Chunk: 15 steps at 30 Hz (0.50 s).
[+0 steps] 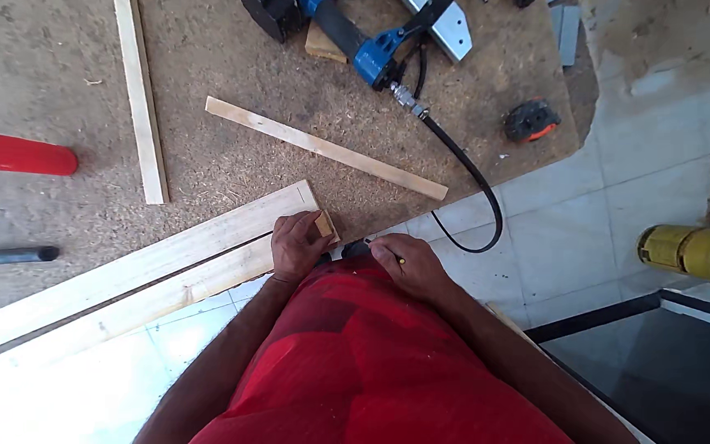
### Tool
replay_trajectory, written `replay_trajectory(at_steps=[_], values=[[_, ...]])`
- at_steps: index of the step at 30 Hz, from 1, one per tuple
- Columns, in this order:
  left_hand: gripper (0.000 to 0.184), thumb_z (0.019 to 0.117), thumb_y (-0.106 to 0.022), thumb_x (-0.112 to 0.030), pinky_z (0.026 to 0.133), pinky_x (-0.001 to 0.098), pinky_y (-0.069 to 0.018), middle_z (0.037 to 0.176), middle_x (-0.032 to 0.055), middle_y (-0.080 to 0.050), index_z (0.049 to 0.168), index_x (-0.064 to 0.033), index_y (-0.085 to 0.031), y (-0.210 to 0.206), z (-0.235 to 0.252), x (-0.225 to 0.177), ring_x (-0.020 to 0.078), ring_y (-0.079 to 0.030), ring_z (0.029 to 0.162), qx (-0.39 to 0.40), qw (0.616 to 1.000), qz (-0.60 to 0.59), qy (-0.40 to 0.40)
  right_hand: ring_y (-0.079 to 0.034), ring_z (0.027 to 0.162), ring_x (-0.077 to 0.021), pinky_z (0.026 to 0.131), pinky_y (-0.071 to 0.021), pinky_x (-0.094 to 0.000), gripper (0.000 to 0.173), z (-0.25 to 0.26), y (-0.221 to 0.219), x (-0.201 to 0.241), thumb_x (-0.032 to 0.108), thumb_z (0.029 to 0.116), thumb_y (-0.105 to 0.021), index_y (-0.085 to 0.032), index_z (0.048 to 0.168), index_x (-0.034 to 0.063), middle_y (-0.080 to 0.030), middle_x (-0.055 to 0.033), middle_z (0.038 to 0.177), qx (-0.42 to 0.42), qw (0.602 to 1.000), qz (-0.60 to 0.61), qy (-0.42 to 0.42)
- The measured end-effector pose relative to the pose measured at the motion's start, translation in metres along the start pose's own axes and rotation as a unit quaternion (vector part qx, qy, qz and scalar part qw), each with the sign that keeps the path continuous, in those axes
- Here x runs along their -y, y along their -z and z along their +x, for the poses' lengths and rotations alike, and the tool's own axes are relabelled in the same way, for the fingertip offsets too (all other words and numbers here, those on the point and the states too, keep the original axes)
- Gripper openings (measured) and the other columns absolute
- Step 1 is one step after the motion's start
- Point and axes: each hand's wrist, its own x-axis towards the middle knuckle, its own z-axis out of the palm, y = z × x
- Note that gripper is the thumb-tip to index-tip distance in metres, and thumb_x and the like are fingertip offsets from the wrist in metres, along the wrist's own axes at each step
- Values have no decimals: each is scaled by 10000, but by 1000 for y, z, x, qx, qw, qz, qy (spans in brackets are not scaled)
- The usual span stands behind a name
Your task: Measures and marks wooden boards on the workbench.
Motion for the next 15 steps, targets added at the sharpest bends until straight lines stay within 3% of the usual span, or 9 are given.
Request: replay_trajectory(at_steps=[7,15], values=[[497,783,-885,-363,969,396,-500,1188,60,-736,1206,-137,-755,-1,0,1,230,-657,1068,-4,1000,-1,-16,-621,692,-130,620,-541,-367,299,2,3,7,343,1058,-452,-661,1046,130,-624,0,781,29,998,17,-60],[483,791,-875,-371,958,379,-495,1177,40,-741,1205,-153,-756,-2,0,0,212,-656,1048,-11,1000,9,-20,-598,662,-122,588,-519,-353,258,5,5,8,325,1042,-480,-649,986,139,-595,11,748,31,997,20,-66]])
